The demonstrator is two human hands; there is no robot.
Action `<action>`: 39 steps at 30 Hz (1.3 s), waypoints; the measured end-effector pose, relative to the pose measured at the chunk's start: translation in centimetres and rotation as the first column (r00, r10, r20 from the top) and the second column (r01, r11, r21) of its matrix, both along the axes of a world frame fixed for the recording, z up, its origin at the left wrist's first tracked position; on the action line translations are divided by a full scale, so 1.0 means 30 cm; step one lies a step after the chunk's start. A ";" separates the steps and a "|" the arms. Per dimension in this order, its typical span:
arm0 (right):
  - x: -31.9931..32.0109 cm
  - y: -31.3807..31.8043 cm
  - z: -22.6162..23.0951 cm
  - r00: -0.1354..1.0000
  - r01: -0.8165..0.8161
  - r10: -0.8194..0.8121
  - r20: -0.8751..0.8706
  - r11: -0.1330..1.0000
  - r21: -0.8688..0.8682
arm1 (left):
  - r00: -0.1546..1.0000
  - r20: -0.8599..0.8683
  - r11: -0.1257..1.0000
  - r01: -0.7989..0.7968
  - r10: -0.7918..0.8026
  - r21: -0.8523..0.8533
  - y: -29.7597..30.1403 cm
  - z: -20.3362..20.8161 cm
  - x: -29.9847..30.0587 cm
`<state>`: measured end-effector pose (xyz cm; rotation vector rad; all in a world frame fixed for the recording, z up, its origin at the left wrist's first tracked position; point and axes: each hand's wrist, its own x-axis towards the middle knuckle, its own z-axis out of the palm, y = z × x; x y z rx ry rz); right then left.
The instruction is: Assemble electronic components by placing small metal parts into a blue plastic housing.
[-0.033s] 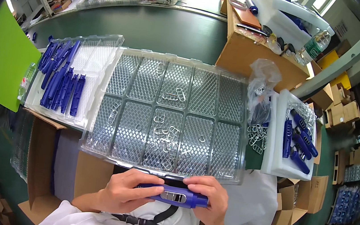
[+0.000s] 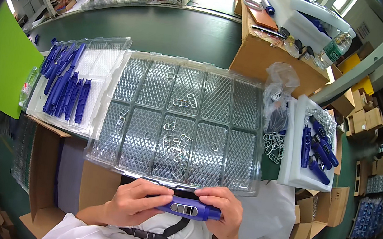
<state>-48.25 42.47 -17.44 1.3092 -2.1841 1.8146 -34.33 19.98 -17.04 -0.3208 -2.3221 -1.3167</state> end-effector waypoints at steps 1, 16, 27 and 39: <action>-0.006 -0.007 0.003 1.000 -0.014 0.015 -0.023 1.000 0.009 | 1.000 0.002 1.000 -0.003 0.003 -0.003 0.002 -0.002 0.003; -0.009 -0.034 -0.026 0.995 -0.013 0.010 0.102 0.999 0.032 | 0.994 0.099 0.994 -0.052 0.043 0.093 -0.005 -0.011 0.020; 0.005 -0.026 -0.028 0.975 -0.054 0.046 0.217 0.998 0.031 | 0.886 0.393 0.922 0.087 -0.245 0.378 -0.029 -0.006 0.012; 0.063 -0.033 0.036 0.536 -0.178 0.357 0.765 0.934 -0.311 | 0.756 0.394 0.445 -0.152 -0.523 0.883 0.075 -0.037 0.032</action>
